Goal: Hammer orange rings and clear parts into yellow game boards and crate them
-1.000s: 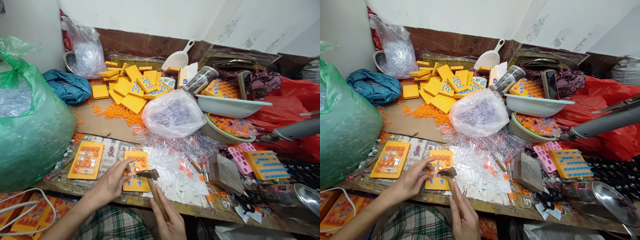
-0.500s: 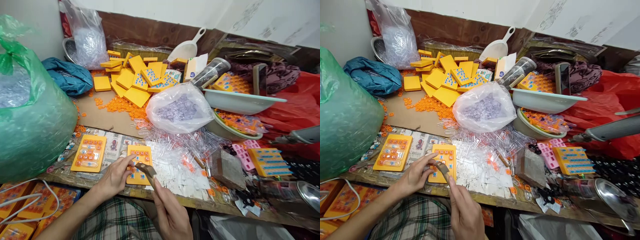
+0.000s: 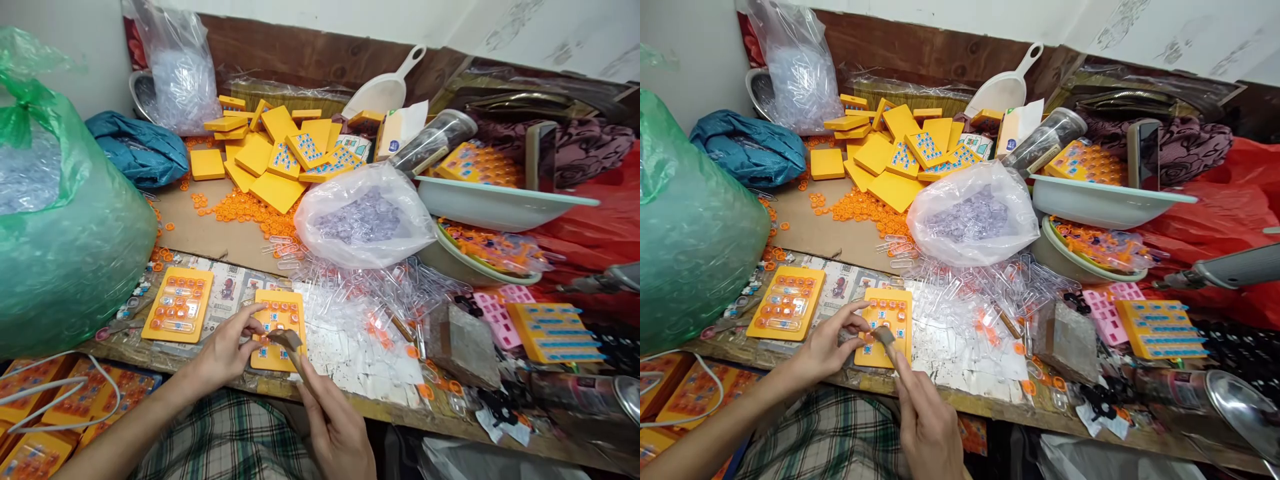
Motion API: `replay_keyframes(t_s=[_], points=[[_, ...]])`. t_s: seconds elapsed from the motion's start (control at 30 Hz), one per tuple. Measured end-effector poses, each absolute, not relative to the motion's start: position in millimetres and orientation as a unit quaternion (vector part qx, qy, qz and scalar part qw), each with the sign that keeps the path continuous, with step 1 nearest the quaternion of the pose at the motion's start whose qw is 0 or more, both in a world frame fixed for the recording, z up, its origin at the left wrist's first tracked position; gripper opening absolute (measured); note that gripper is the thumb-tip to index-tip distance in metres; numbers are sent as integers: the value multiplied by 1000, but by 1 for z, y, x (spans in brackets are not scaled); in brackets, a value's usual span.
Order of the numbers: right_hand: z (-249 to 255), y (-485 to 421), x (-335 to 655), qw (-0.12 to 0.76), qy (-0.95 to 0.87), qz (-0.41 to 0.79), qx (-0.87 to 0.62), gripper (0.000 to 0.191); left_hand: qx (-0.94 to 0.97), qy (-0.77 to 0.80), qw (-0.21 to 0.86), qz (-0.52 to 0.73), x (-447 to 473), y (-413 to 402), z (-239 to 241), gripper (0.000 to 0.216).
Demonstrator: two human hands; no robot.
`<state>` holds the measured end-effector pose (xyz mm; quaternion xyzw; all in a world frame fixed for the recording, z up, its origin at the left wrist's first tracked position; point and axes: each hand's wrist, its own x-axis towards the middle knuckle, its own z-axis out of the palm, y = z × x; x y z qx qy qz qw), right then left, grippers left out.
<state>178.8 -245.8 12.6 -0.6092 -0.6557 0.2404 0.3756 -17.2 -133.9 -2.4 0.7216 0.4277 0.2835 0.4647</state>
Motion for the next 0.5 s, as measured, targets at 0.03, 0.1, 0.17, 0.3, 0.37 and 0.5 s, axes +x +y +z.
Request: replay_keyframes(t_s=[0.03,0.1,0.17,0.3,0.37,0.5], points=[[11,-246,181,404,-622,243,-626,43,721,432,463,281,-19,-128,1,53],[13,-245,186,472,-505,249,-678,40,731,447,426,292,-20,-105,11,45],[21,-240,193,537,-353,282,-712,47,750,466,345,317,-17,-71,20,28],[45,-227,217,677,-166,273,-662,74,785,489,229,302,8,6,22,26],[50,-225,228,702,-151,244,-652,78,796,484,226,284,24,32,16,25],[35,-232,236,645,-188,267,-691,74,806,481,231,257,45,58,3,17]])
